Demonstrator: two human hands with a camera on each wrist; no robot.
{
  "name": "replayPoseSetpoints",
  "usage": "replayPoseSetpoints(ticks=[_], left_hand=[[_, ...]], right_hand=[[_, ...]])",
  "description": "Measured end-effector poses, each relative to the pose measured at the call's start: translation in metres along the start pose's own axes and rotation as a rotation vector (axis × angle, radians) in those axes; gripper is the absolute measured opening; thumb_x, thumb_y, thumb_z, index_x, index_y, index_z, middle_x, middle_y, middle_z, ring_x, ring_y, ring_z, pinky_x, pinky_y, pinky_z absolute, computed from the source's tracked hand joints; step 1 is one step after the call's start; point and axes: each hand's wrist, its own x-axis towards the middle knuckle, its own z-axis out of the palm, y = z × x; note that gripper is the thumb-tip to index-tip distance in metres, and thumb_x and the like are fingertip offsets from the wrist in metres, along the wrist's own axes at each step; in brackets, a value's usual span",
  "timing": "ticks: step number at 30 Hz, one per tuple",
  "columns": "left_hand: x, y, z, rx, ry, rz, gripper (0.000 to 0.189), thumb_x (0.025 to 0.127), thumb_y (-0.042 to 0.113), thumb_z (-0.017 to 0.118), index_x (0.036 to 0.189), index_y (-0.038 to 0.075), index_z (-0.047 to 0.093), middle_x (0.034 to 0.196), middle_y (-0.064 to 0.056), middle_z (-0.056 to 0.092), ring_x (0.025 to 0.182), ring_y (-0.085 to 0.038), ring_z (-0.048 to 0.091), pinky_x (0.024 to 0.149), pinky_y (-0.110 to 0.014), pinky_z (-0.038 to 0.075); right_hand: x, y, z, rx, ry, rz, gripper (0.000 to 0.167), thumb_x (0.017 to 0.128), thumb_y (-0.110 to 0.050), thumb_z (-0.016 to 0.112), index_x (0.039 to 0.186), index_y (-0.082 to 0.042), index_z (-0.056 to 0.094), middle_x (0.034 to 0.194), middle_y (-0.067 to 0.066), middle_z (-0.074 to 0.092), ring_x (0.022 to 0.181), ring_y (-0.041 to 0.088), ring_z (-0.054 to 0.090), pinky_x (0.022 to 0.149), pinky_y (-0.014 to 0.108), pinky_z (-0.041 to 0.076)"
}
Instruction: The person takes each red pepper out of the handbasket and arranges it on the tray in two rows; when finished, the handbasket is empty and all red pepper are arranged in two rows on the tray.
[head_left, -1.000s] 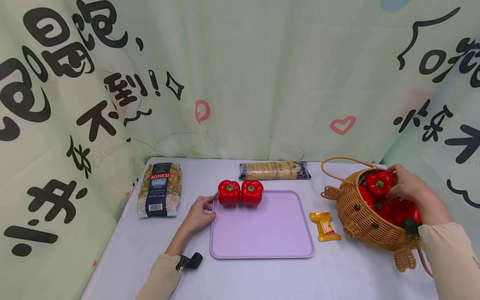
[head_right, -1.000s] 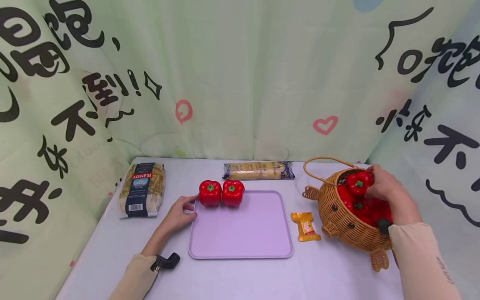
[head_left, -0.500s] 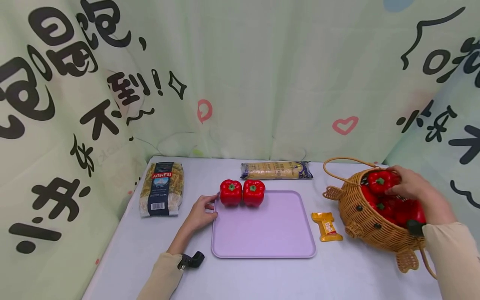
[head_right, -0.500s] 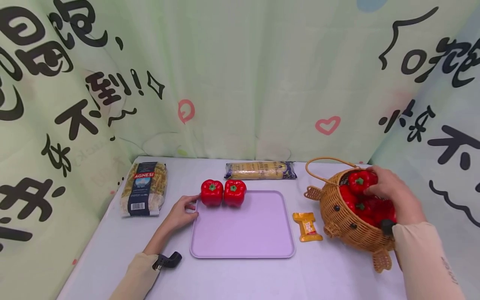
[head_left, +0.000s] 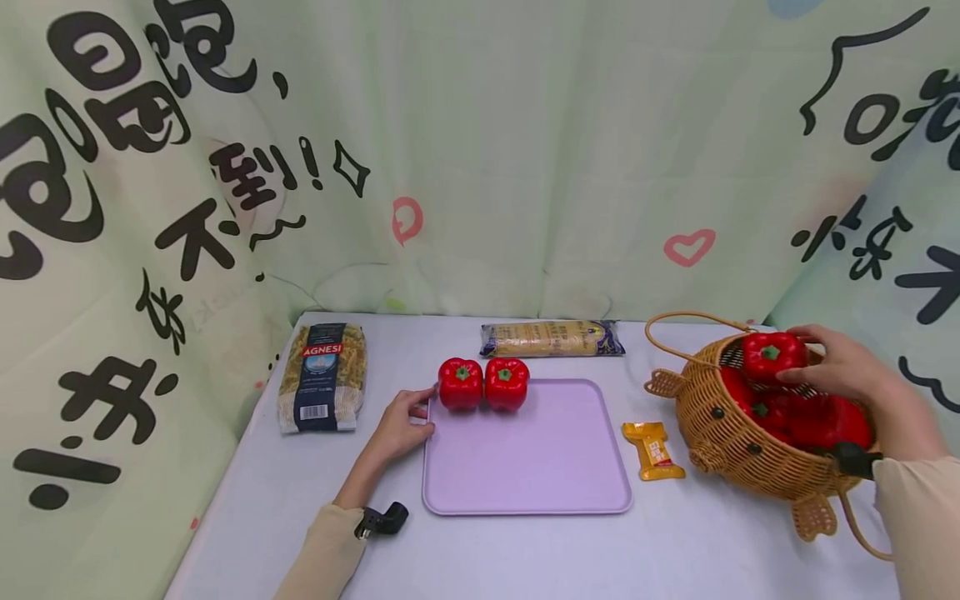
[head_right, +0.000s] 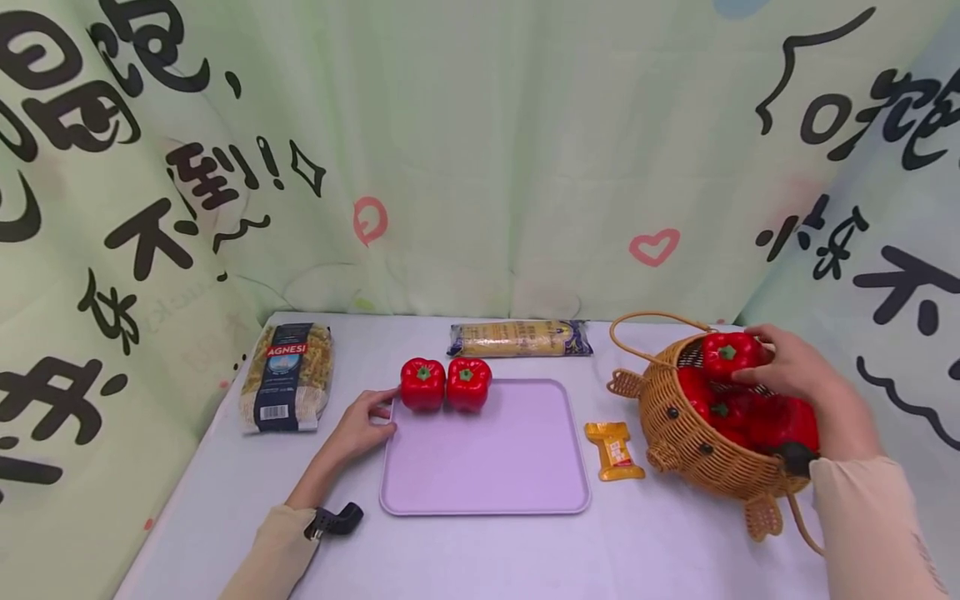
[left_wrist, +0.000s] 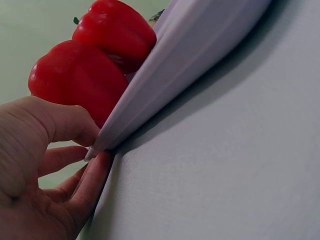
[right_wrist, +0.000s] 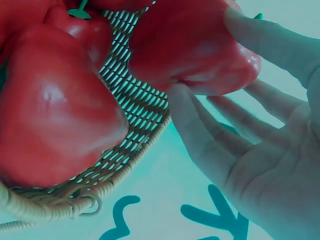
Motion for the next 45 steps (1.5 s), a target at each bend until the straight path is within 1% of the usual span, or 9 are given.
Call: replayPoseSetpoints(ticks=[4,15,19,22,25,29,32,34,45], left_hand=[[0.0,0.0,-0.001,0.011,-0.001,-0.009,0.059,0.077,-0.006,0.071,0.134,-0.003,0.057,0.12,-0.019,0.056,0.097,-0.028,0.063,0.08,-0.037,0.057],[0.001,-0.001,-0.002,0.012,0.0,-0.033,0.059,0.078,-0.003,0.072,0.135,-0.001,0.057,0.121,-0.017,0.056,0.098,-0.027,0.063,0.082,-0.038,0.057],[0.001,-0.001,-0.001,0.017,-0.003,-0.022,0.059,0.077,-0.004,0.072,0.135,-0.001,0.057,0.12,-0.018,0.056,0.098,-0.028,0.063,0.082,-0.039,0.057],[0.001,-0.002,-0.001,0.024,-0.001,-0.017,0.06,0.077,-0.004,0.072,0.135,-0.001,0.057,0.12,-0.018,0.056,0.098,-0.028,0.063,0.082,-0.038,0.057],[0.001,-0.002,0.0,0.028,-0.002,-0.02,0.06,0.078,-0.004,0.073,0.135,-0.001,0.057,0.12,-0.017,0.056,0.097,-0.027,0.062,0.081,-0.037,0.057],[0.001,-0.002,0.0,0.029,-0.005,-0.014,0.059,0.078,-0.004,0.073,0.135,-0.002,0.057,0.12,-0.018,0.056,0.097,-0.027,0.062,0.08,-0.037,0.057],[0.001,-0.001,0.0,0.024,-0.004,-0.014,0.059,0.078,-0.004,0.073,0.135,-0.001,0.057,0.12,-0.018,0.056,0.097,-0.027,0.062,0.081,-0.038,0.057],[0.0,-0.001,0.001,0.022,-0.001,-0.013,0.059,0.078,-0.004,0.073,0.135,-0.001,0.057,0.12,-0.018,0.056,0.097,-0.027,0.062,0.081,-0.038,0.057],[0.001,-0.002,0.001,0.019,0.005,-0.007,0.06,0.077,-0.005,0.073,0.135,-0.001,0.058,0.12,-0.017,0.057,0.096,-0.026,0.062,0.08,-0.037,0.056]], right_hand=[[-0.006,-0.003,-0.001,0.028,0.021,-0.015,0.089,0.091,-0.029,0.069,0.146,0.014,0.014,0.132,0.046,0.027,0.114,0.063,0.031,0.076,0.061,0.054],[-0.014,-0.023,0.003,0.192,0.065,-0.019,0.099,0.093,-0.042,0.064,0.154,0.004,0.002,0.143,0.044,0.019,0.114,0.059,0.047,0.079,0.062,0.053],[-0.015,-0.031,0.004,0.203,0.094,-0.042,0.094,0.094,-0.041,0.064,0.155,0.002,0.006,0.144,0.043,0.023,0.096,0.037,0.066,0.077,0.061,0.054],[-0.016,-0.036,0.007,0.222,0.113,-0.075,0.09,0.095,-0.04,0.063,0.156,0.0,0.009,0.147,0.04,0.025,0.088,0.013,0.068,0.08,0.063,0.053],[-0.015,-0.043,0.012,0.247,0.119,-0.105,0.087,0.095,-0.039,0.062,0.156,-0.003,0.011,0.148,0.038,0.027,0.084,0.003,0.067,0.084,0.064,0.05],[-0.012,-0.052,0.019,0.282,0.115,-0.131,0.085,0.095,-0.037,0.063,0.157,-0.007,0.012,0.15,0.035,0.027,0.087,-0.002,0.065,0.081,0.043,0.057],[-0.01,-0.06,0.024,0.311,0.111,-0.153,0.084,0.095,-0.035,0.063,0.157,-0.007,0.014,0.15,0.033,0.027,0.09,-0.006,0.059,0.074,0.025,0.055],[-0.009,-0.064,0.027,0.325,0.108,-0.172,0.082,0.095,-0.034,0.063,0.157,-0.007,0.015,0.15,0.032,0.028,0.09,-0.009,0.056,0.073,0.022,0.055],[0.009,-0.087,0.046,0.361,0.098,-0.258,0.079,0.094,-0.029,0.066,0.155,-0.007,0.021,0.149,0.028,0.032,0.104,0.014,0.058,0.077,0.033,0.058]])
